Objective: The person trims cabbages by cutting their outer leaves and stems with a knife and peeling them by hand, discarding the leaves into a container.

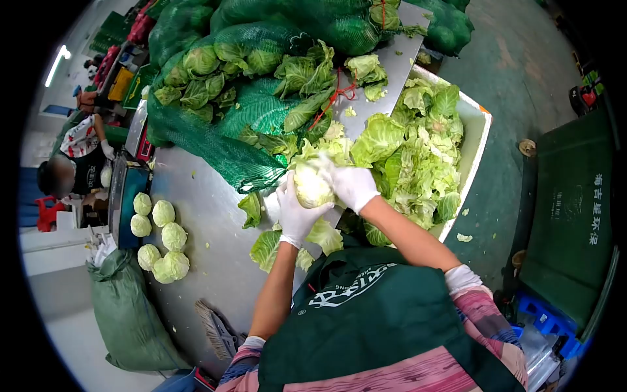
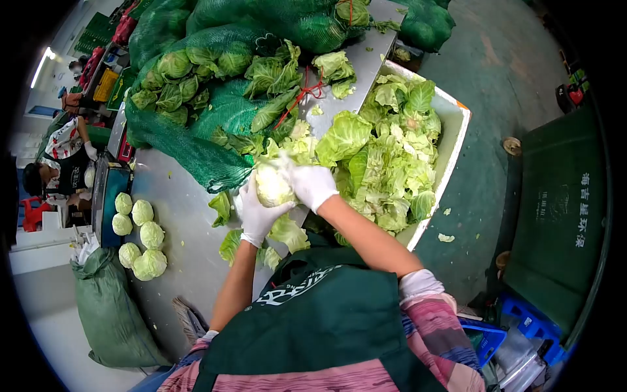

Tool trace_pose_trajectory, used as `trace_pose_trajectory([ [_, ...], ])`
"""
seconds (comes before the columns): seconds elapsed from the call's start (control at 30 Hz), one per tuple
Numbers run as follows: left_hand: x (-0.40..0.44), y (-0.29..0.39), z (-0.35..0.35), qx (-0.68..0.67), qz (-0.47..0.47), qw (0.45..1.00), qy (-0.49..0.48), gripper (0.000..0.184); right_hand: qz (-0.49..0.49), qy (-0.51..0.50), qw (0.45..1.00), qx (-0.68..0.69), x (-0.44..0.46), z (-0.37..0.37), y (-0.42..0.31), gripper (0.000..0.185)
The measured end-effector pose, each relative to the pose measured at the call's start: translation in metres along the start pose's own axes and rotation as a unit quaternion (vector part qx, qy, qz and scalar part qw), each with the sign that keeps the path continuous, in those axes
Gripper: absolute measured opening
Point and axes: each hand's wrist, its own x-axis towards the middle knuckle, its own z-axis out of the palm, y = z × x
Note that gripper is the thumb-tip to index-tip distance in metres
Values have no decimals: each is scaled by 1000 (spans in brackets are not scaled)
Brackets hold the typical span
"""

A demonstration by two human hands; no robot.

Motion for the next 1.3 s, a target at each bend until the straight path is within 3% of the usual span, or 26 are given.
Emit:
trace_pose_trajectory([
  [0.07, -12, 0, 6, -2, 58, 998, 31, 113, 170, 93, 966, 169, 26, 27, 35, 53],
  [0.13, -20, 2, 4, 0, 71, 996, 45, 112, 220, -51, 966, 124, 31, -3, 49, 58],
  [0.17, -19, 0, 3, -34, 33, 997, 59, 111, 171, 8, 974, 147, 27, 7, 54, 62],
  [0.27, -14, -3, 4, -154, -28, 983, 94, 106, 169, -63, 968, 175, 9, -13, 17, 65],
  [0.3, -12, -2, 5, -189, -64, 976, 89, 104, 142, -28, 968, 203, 4, 1, 15, 68],
  [0.37, -14, 5, 4, -206, -112, 969, 81, 99, 171, -12, 928, 332, 0, 24, 13, 73],
  [0.43, -17, -5, 9, -205, -99, 972, 61, 100, 191, -7, 905, 379, -1, 15, 5, 75],
  [0.5, -19, -17, 14, -204, -90, 974, 43, 101, 170, -58, 956, 233, 1, -3, 2, 75],
  [0.6, -21, -23, 9, -176, -71, 981, 38, 100, 168, -71, 956, 232, 10, -1, 2, 73],
  [0.63, -24, -16, -1, -197, -77, 977, 8, 98, 166, -54, 950, 259, 13, 3, 6, 59],
  [0.67, -27, -13, -7, -218, -82, 972, -22, 97, 166, -55, 950, 259, 17, 7, 12, 59],
  [0.77, -32, -20, -13, -244, -89, 965, -49, 97, 206, -104, 959, 167, 23, 28, 37, 37],
  [0.8, -32, -22, -12, -242, -87, 965, -46, 97, 230, -52, 951, 198, 18, 28, 41, 38],
  [0.87, -34, -29, -6, -285, -119, 951, -17, 97, 248, -66, 945, 202, 16, 32, 41, 44],
  [0.9, -33, -32, 0, -286, -163, 944, -2, 107, 247, -68, 945, 204, 11, 33, 34, 44],
  [0.93, -30, -23, -4, -284, -164, 945, -3, 107, 227, -31, 935, 271, 5, 31, 25, 48],
  [1.0, -22, -4, -11, -90, -31, 995, 37, 119, 159, 15, 926, 343, -11, 18, 12, 57],
  [1.07, -11, 7, -16, -71, -37, 997, -24, 127, 118, -13, 941, 317, -22, 18, 9, 53],
  [1.13, 5, 26, -19, 210, 97, 972, -44, 122, 100, -8, 962, 252, -26, 11, 10, 52],
  [1.17, 14, 21, -12, 174, 163, 970, -47, 116, 119, -38, 959, 255, -29, 8, 11, 52],
  [1.23, 24, 22, -9, 153, 154, 973, -84, 113, 132, -73, 955, 255, -36, -10, 5, 55],
  [1.27, 27, 23, -7, 133, 137, 975, -116, 109, 103, -36, 975, 192, -41, -9, 1, 57],
  [1.3, 29, 22, -1, 166, 158, 970, -85, 108, 105, -24, 980, 166, -45, -6, -5, 59],
])
